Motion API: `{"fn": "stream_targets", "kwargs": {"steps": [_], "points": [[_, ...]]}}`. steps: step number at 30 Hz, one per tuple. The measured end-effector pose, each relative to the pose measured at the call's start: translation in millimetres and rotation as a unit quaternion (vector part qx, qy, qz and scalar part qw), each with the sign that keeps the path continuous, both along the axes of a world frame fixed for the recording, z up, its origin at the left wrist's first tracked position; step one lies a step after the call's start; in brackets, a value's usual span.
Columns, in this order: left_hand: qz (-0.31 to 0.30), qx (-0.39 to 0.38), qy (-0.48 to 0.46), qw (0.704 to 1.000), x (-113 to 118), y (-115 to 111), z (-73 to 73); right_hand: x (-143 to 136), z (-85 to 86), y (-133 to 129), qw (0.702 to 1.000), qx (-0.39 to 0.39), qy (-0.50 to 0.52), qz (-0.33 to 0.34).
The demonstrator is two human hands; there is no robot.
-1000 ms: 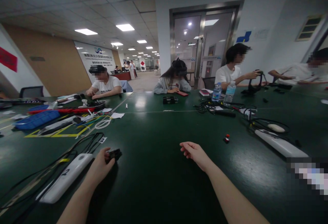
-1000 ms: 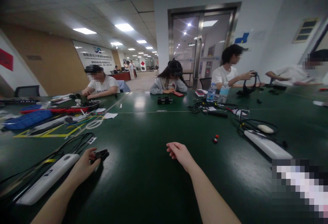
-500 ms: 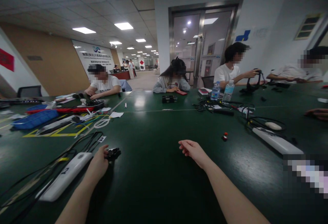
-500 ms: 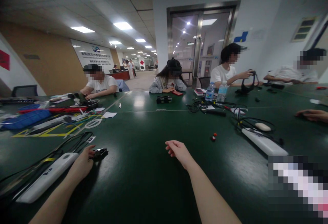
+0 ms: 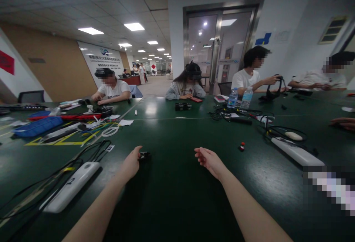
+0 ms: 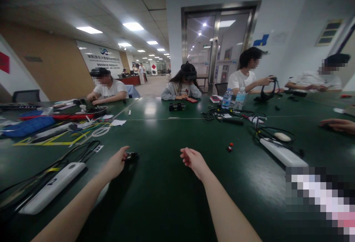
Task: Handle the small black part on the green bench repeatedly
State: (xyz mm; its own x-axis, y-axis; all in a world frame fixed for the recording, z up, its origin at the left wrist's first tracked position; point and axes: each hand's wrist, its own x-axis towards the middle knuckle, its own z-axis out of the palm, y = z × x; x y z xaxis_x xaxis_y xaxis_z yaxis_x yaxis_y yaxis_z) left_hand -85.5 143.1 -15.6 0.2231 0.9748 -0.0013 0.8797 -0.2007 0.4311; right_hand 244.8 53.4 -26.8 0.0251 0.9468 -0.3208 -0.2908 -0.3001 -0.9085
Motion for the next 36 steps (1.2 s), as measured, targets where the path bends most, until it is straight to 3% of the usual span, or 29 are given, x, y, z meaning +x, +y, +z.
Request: {"fn": "stream_targets", "kwargs": {"steps": [9, 15, 21, 30, 36], "points": [[-0.094, -0.041, -0.103, 0.989, 102, 0, -15.2, 4, -10.6, 5, 1.0, -0.001, 0.016, -0.016], [-0.138, -0.07, -0.181, 0.971, 148, -15, -24.8, 1, -10.6, 7, 0.984, 0.044, -0.173, -0.026], [-0.156, -0.081, -0.213, 0.961, 154, -25, -26.1, 0, -6.6, 7, 0.957, 0.079, -0.276, -0.04], [-0.178, -0.088, -0.261, 0.944, 154, -24, -26.9, -14, -11.7, 8, 0.893, 0.179, -0.413, 0.027], [-0.184, -0.085, -0.297, 0.933, 155, -19, -36.9, -20, -13.8, 14, 0.878, 0.167, -0.447, 0.037]]}}
